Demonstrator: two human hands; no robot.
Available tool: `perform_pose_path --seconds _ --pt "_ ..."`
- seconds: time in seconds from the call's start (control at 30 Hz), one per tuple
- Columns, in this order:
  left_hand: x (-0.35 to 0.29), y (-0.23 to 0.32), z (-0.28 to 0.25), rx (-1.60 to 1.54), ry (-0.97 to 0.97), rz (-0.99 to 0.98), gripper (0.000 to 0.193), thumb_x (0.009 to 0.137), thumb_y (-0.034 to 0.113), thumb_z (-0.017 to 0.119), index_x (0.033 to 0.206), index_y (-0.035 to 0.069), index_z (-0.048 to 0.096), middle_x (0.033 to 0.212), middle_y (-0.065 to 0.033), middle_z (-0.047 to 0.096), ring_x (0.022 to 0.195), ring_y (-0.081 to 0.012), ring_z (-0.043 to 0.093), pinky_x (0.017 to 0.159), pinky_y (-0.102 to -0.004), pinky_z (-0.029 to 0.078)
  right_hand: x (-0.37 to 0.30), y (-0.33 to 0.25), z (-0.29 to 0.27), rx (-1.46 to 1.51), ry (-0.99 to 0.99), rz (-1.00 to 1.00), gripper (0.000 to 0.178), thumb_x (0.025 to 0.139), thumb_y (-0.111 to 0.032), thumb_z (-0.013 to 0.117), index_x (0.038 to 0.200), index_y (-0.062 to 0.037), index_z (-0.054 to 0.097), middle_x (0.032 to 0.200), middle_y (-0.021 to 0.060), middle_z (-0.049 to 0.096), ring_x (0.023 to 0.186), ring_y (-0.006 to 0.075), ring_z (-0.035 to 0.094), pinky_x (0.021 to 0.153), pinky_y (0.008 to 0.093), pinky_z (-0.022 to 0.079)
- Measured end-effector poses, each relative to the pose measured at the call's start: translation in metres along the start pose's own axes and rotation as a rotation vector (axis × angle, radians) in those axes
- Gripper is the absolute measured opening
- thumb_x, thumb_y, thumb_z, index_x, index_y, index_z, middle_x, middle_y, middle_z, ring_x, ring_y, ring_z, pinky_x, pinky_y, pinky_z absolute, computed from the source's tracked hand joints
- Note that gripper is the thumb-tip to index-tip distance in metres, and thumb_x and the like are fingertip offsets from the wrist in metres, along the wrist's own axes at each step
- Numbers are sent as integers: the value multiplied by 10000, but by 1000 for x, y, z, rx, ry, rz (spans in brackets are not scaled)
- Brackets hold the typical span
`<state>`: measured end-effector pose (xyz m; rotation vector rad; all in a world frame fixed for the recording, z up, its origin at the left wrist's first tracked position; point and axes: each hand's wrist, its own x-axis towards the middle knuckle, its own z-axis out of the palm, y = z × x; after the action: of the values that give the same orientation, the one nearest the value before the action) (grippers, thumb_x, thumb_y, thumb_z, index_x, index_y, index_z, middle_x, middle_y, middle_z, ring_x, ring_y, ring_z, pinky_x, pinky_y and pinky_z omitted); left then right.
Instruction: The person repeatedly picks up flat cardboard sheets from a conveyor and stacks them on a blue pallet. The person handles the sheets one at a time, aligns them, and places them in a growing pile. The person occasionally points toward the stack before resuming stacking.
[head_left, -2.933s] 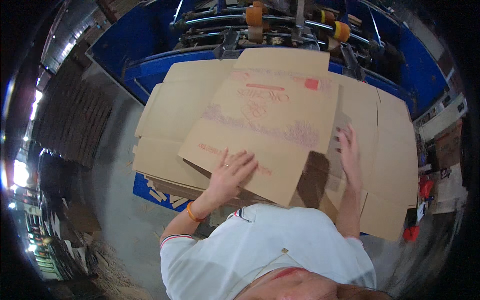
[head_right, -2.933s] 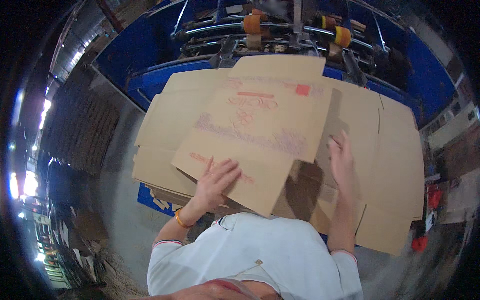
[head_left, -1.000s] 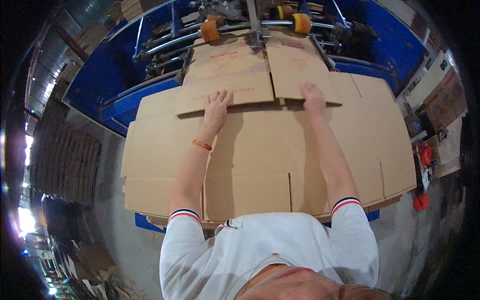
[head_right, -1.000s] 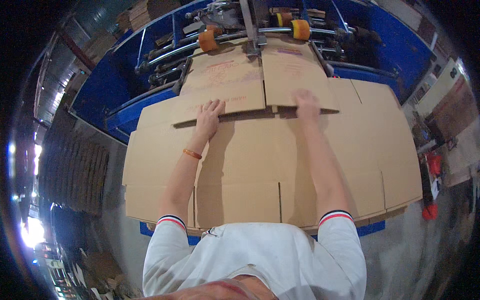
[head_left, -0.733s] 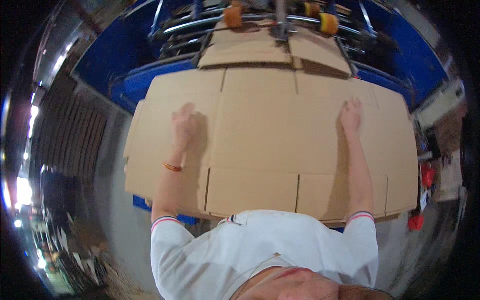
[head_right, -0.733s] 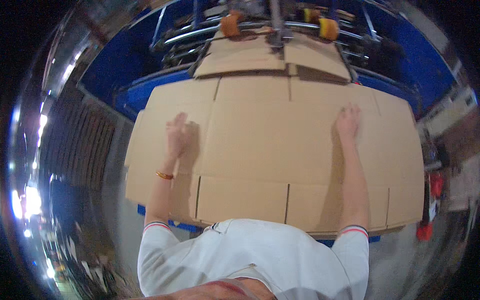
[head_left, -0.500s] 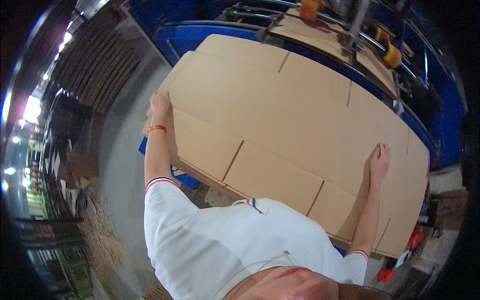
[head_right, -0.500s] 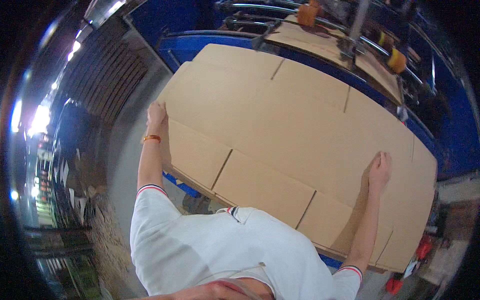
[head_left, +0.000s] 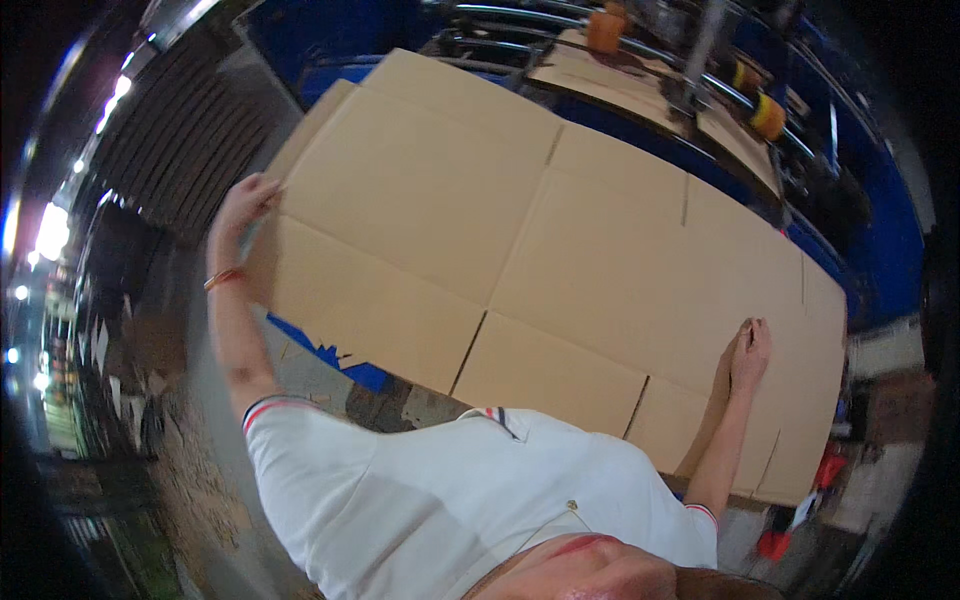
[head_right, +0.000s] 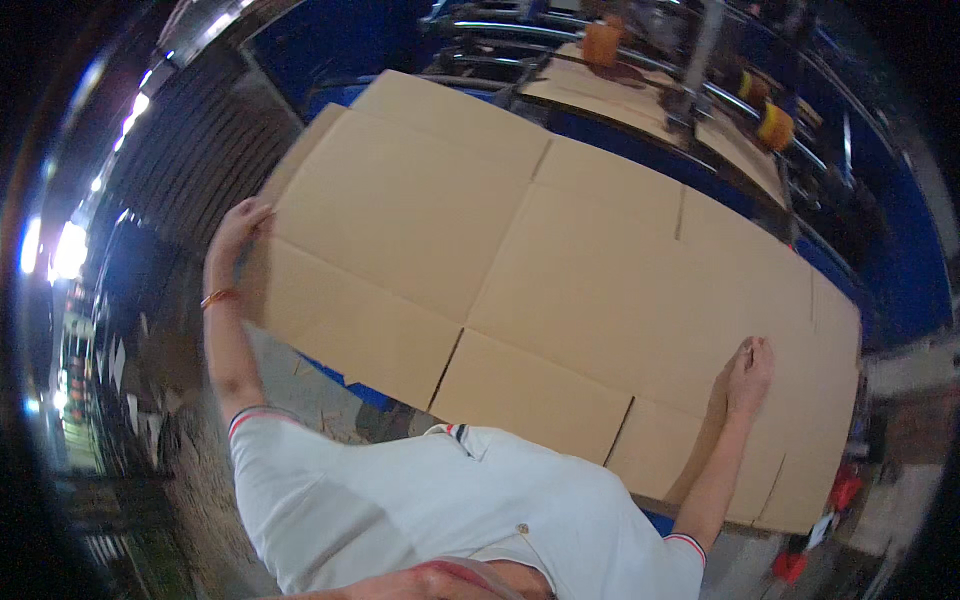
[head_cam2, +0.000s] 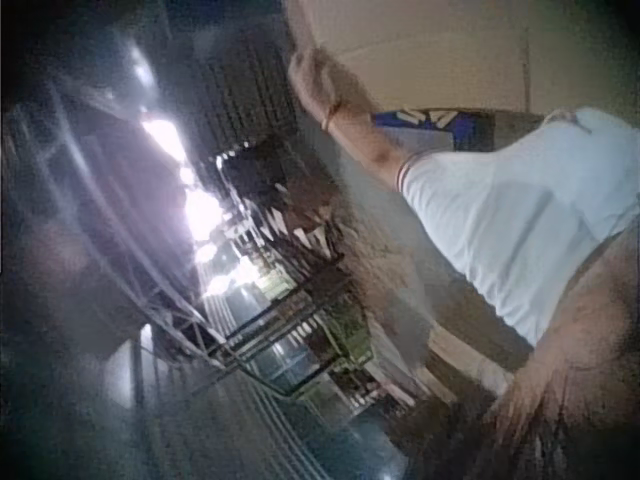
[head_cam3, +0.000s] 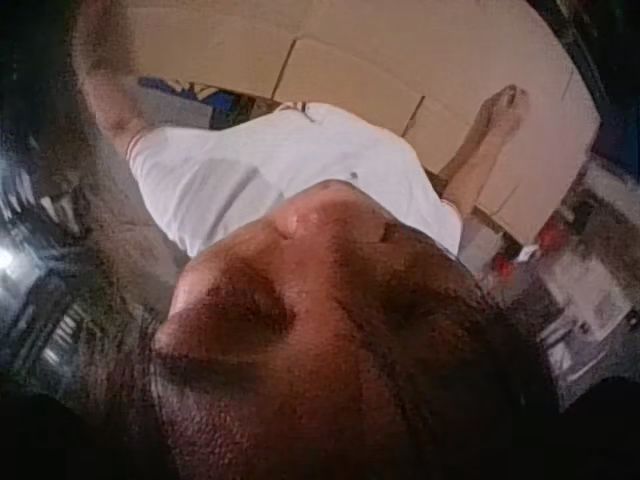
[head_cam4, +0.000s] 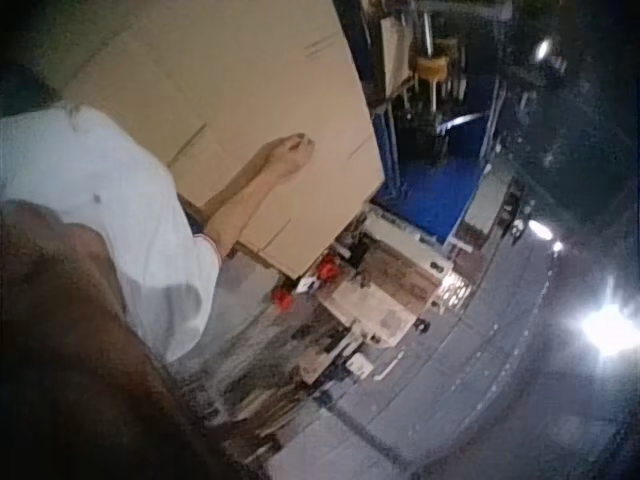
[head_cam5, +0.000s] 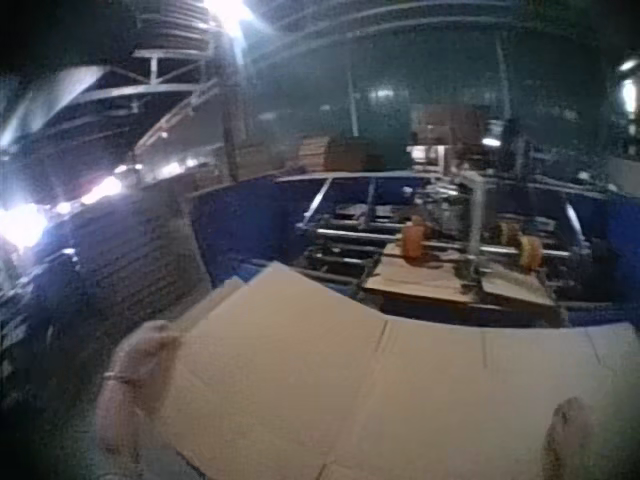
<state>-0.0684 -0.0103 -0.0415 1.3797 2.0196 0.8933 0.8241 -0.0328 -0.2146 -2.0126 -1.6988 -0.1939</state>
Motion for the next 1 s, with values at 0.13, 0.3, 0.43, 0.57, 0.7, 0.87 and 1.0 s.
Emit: perform_pose_path --seconds 0.13,0.3,0.43,0.57,0.7,0.87,1.0 --pt "-88 37 -44 -661 -235 262 659 934 455 478 1400 12 337 1258 -233 540 1077 -258 588 881 -331 479 -70 -1 -57 -139 -51 336 457 906 -274 538 1280 -14 504 1369 200 449 1288 340 395 1056 414 343" --pt "-195 19 70 -1491 -540 738 912 837 641 480 1480 72 174 1516 -153 223 1370 -352 251 1117 -503 220 -195 106 -80 -685 177 794 611 873 -415 577 1331 -30 456 1343 198 463 1233 353 444 1004 450 381" --pt "-197 12 100 -750 127 268 837 750 270 723 1420 33 281 1350 -151 422 1188 -283 454 1015 -416 368 -239 170 -119 391 636 1157 580 861 -433 601 1229 7 512 1220 170 564 1087 313 547 900 434 440" --pt "-147 36 76 -628 280 222 667 768 66 725 1335 -13 382 1258 -130 503 1106 -235 523 949 -360 429 -262 203 -136 1278 796 1225 475 897 -370 576 1218 -24 517 1213 141 566 1065 280 556 872 415 464" --pt "-104 49 70 -572 257 278 669 775 82 733 1332 -25 378 1256 -152 494 1114 -238 513 960 -357 420 -271 172 -110 1395 973 1050 359 938 -244 532 1227 -34 503 1256 127 534 1131 261 520 917 415 462" --pt "-115 74 145 -444 494 423 422 819 72 700 1187 -40 526 1101 -112 601 970 -213 581 851 -331 478 -195 -11 -149 1100 1239 779 437 892 -234 588 1234 16 479 1191 146 570 1019 272 581 836 384 503" --pt "-136 80 190 -255 416 602 312 841 31 660 1133 -25 565 1065 -98 611 945 -191 569 826 -320 475 -173 -51 -124 467 867 452 265 837 -53 615 1089 21 585 1057 129 645 943 239 619 797 346 503"
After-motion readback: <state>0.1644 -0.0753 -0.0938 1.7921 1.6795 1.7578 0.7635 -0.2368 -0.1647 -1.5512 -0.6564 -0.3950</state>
